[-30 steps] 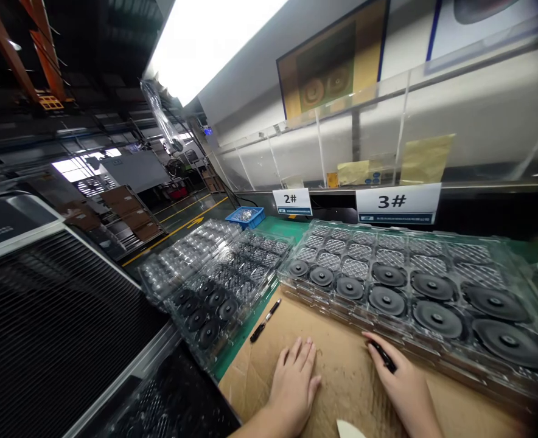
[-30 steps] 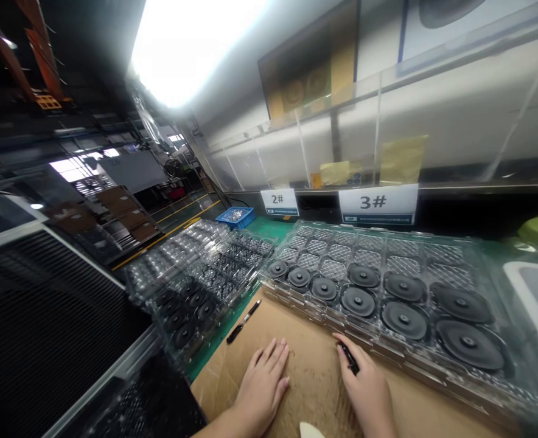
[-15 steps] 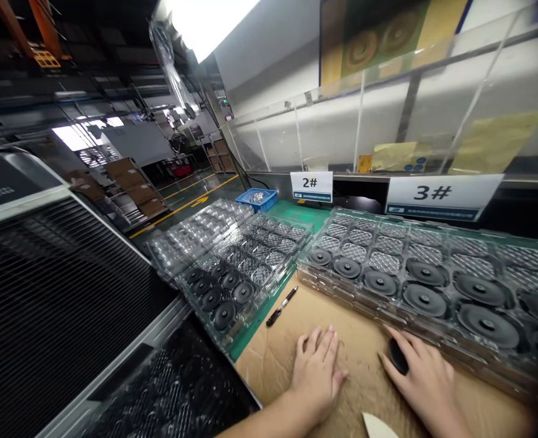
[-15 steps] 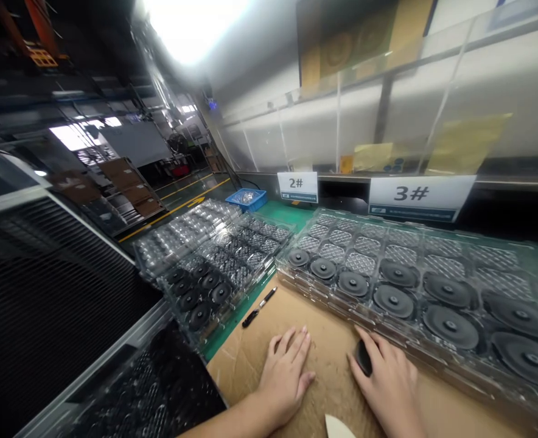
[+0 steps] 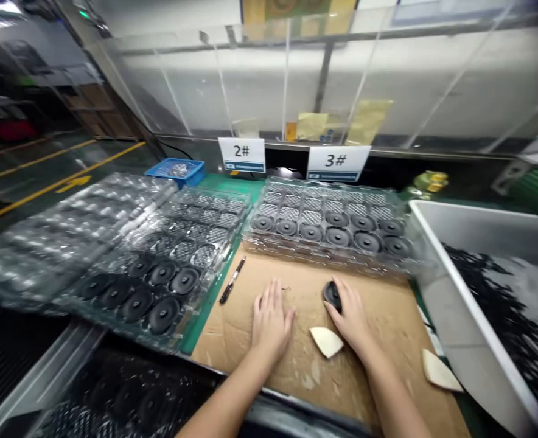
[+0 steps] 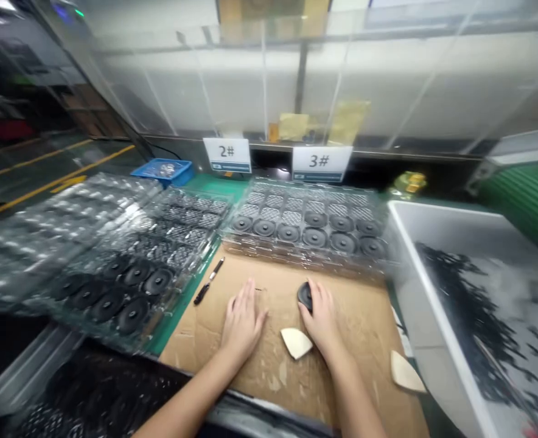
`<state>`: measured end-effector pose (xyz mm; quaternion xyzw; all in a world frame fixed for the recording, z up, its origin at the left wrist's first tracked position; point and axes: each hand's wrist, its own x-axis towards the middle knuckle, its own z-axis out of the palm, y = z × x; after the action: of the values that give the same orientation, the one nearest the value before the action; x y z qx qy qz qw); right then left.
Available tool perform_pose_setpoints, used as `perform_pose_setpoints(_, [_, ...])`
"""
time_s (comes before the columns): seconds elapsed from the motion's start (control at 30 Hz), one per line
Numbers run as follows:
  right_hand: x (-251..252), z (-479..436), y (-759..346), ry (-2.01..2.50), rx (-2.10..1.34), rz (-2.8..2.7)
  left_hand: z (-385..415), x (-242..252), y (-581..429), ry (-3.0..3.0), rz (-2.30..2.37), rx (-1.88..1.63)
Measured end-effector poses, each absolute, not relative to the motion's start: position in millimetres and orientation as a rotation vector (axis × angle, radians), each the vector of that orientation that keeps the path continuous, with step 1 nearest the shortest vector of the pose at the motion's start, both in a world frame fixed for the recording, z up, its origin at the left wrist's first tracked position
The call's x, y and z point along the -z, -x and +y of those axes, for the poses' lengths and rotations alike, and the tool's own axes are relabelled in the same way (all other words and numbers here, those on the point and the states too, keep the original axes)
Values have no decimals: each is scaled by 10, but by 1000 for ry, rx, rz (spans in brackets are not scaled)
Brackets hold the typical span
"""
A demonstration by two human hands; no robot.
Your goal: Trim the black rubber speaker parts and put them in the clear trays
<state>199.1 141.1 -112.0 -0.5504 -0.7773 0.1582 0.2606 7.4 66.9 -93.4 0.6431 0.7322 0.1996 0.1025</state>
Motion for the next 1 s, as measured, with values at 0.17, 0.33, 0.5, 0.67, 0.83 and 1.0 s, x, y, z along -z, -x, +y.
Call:
perform_pose_setpoints(0.17, [915,1009,-2166,1564,-502,-1932,644,942,-77,-1877,2094,-701])
perform_pose_setpoints(0.33, [708,614,-2242,1603,-614,-1822,681,957,-89,-1761,1988,-883])
perform_pose_setpoints(0.5, [426,385,-2104,1549,-713,-1845,593,911,19,-1519,1757,-1125])
perform_pose_setpoints(0.67, [143,227,-1771,1244,-883,-2066,49,590,55,-1315,1298,-1149])
perform_pose_setpoints(0.83, [78,127,-1468,1058,-991,-2150,-335,322,-1,-557,912,-1202])
perform_pose_setpoints(1.0, [143,143,-1535,1134,-915,-2264,-323,258,52,-222,865,-1168])
